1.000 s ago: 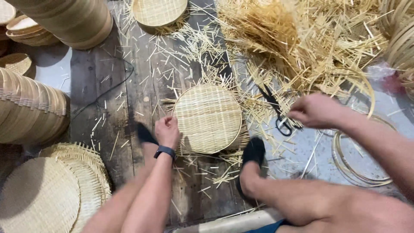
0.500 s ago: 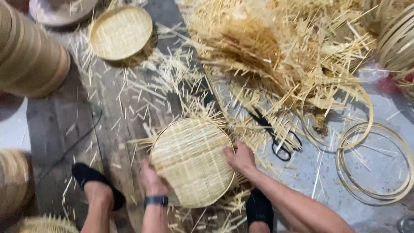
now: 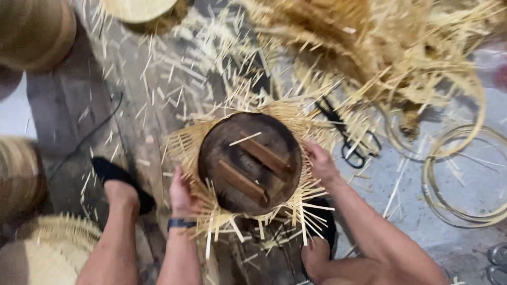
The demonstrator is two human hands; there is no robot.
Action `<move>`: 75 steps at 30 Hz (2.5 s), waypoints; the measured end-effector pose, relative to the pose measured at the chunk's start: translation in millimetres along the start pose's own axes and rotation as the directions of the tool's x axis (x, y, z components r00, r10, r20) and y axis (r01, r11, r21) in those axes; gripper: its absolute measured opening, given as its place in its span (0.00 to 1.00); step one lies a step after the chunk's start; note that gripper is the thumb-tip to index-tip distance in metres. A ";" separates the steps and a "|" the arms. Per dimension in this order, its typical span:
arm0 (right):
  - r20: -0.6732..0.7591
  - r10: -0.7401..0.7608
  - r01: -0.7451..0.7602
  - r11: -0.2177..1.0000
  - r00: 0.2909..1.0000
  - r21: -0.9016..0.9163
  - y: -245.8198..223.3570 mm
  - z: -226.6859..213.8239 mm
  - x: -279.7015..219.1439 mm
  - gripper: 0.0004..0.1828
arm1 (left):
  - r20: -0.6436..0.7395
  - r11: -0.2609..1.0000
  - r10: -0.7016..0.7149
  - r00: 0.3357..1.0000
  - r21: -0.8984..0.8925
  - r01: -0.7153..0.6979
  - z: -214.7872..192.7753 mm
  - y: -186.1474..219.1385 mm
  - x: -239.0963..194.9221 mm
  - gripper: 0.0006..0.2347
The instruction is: The person sits on the floor assembling round bamboo steamer trays. They press a woven bamboo mat into a bamboo rim, trim the protruding mat edges with scissors, and work the rim around the mat to secure it, setting finished trays aside.
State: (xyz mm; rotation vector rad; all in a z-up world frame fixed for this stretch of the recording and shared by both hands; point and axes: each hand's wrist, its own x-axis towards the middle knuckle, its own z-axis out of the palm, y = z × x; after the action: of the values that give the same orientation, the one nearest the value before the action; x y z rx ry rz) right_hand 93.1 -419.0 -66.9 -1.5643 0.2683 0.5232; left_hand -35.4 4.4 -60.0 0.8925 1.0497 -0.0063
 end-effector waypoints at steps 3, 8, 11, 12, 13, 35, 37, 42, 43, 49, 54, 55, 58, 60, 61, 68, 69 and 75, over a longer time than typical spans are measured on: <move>-0.112 0.125 -0.149 0.961 0.986 -0.232 -57.8 4.8 -28.0 0.30 | -0.078 0.896 0.235 0.969 0.404 -0.185 8.5 2.0 6.7 0.30; -0.258 -0.405 0.026 0.578 0.877 -0.816 -7.5 -102.0 10.2 0.23 | -0.055 0.235 0.608 0.792 0.965 -0.113 145.9 -3.0 -79.6 0.43; -0.161 -0.347 -0.118 0.141 0.924 -0.983 0.5 -137.6 14.7 0.32 | -0.186 0.478 0.230 0.955 0.877 0.056 220.2 -18.9 -106.3 0.61; -0.221 -0.281 -0.157 0.230 0.934 -0.960 3.5 -146.3 17.9 0.40 | -0.191 0.307 0.205 0.960 0.944 0.122 236.5 -12.4 -115.1 0.58; -0.273 -0.208 -0.200 0.315 0.939 -0.928 6.7 -156.2 21.4 0.47 | -0.200 0.122 0.181 0.963 0.976 0.180 253.4 -6.6 -123.9 0.55; -0.071 -0.438 0.427 0.807 0.896 0.409 -272.7 -197.1 82.9 0.10 | 0.058 -0.050 0.436 0.898 0.998 -0.040 170.3 -30.3 -116.6 0.64; -0.143 -0.333 0.361 0.888 0.932 0.286 -254.7 -185.6 76.6 0.14 | 0.068 -0.074 0.444 0.893 0.997 -0.039 167.0 -29.6 -118.7 0.64; -0.254 -0.030 -0.239 0.243 0.967 -0.940 -131.8 -135.6 60.4 0.21 | 0.191 -0.090 0.545 0.817 0.981 -0.169 155.0 -34.3 -103.1 0.65; -0.220 0.227 -0.269 0.216 0.949 -0.938 -107.5 -120.2 35.3 0.25 | 0.179 -0.045 0.559 0.810 0.981 -0.187 157.5 -37.2 -98.3 0.64; -0.203 -0.139 -0.127 0.423 0.969 -0.897 18.2 -168.3 29.2 0.38 | 0.241 -0.143 0.451 0.859 0.970 -0.198 166.6 -0.7 -126.2 0.63; -0.133 0.328 -0.301 0.541 0.935 -0.785 -4.3 -158.1 -5.3 0.18 | 0.357 -0.178 0.475 0.804 0.934 -0.310 184.6 -2.8 -119.7 0.62; -0.046 0.379 -0.307 0.666 0.924 -0.680 10.3 -165.9 -13.9 0.16 | 0.334 -0.186 0.384 0.861 0.941 -0.282 188.4 -5.9 -110.6 0.62; -0.120 0.151 -0.171 0.398 0.981 -0.901 -61.8 -113.3 -63.4 0.27 | 0.342 -0.135 0.345 0.874 0.940 -0.314 180.1 -9.0 -107.5 0.62; -0.041 -0.030 -0.030 0.313 0.999 -0.949 -70.4 -96.5 -65.5 0.29 | 0.339 -0.110 0.372 0.864 0.941 -0.321 179.0 -17.9 -112.1 0.62; 0.049 -0.214 0.093 0.203 0.976 -0.975 -76.8 -88.8 -64.0 0.31 | 0.346 -0.088 0.403 0.847 0.936 -0.341 181.4 -20.8 -112.8 0.63; 0.196 -0.148 0.163 -0.210 0.969 -0.964 -94.8 -25.8 0.3 0.34 | 0.320 -0.111 0.338 0.885 0.947 -0.300 185.6 -20.4 -121.3 0.64; 0.142 -0.064 0.126 -0.203 0.988 -0.971 -96.7 -25.2 4.7 0.32 | 0.322 -0.128 0.338 0.884 0.947 -0.296 185.7 -20.6 -120.1 0.64; 0.073 0.114 0.101 -0.265 0.991 -0.959 -106.1 -30.6 30.5 0.25 | 0.316 -0.158 0.308 0.897 0.947 -0.279 183.9 -26.7 -119.8 0.64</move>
State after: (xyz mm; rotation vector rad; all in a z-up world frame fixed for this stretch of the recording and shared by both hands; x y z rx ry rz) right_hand 174.9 -437.1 11.1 -3.2367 -0.5346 0.9858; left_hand 27.3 -177.9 48.3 2.6243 0.6344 -0.4900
